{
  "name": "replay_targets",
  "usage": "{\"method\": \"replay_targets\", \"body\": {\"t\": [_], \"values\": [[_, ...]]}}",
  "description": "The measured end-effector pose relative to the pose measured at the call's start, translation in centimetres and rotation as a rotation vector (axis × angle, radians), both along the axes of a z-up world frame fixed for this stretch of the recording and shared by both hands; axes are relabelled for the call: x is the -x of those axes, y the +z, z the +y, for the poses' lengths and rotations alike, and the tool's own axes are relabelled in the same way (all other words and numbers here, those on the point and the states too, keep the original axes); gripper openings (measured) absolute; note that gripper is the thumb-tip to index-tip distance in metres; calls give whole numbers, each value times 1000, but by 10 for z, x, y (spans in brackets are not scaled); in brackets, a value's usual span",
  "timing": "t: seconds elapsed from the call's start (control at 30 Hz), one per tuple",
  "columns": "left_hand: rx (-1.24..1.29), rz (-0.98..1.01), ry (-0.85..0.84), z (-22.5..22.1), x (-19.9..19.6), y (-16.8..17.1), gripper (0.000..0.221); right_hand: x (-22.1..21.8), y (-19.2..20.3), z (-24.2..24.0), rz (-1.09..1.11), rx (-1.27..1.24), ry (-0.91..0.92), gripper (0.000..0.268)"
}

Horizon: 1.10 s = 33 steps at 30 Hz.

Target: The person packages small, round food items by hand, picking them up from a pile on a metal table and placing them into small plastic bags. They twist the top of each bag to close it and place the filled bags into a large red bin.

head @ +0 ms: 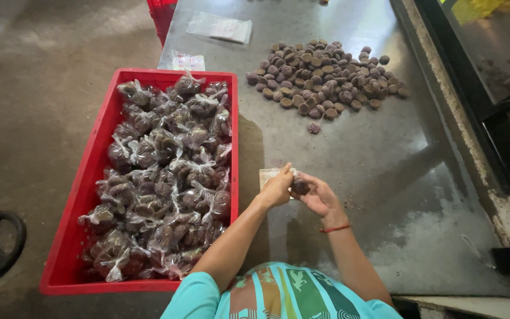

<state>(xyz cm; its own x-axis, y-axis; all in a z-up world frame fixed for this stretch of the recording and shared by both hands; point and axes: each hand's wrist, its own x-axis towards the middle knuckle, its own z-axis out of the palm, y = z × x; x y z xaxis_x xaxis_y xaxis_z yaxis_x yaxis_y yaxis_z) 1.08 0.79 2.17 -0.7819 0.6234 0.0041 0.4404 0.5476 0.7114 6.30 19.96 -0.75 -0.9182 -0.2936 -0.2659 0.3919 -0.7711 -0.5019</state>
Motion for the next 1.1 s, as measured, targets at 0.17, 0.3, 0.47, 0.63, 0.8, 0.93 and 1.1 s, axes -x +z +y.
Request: {"method": "replay_targets", "body": {"t": [0.17, 0.3, 0.47, 0.63, 0.8, 0.93, 1.1], "values": [[-86, 34, -34, -3, -1, 6, 53, -8, 19, -10, 17, -308, -57, 42], [-155, -37, -39, -2, -3, 11, 55, -7, 12, -18, -56, -387, -112, 41], [-307, 84, -105, 8, 3, -17, 37, -21, 3, -35, 228, -1300, -220, 50], [-459, 237, -20, 14, 21, -51, 39, -18, 21, -44, 497, -1610, -283, 44], [-715, -672, 56, 4, 31, -24, 71, -38, 84, -64, 989, -2114, -633, 41], [-864, -797, -87, -22, 29, 28, 75, -43, 107, -58, 882, -2307, -432, 29], [-627, -366, -59, -35, 15, 71, 62, -52, 106, -33, 544, -1825, -178, 12]]}}
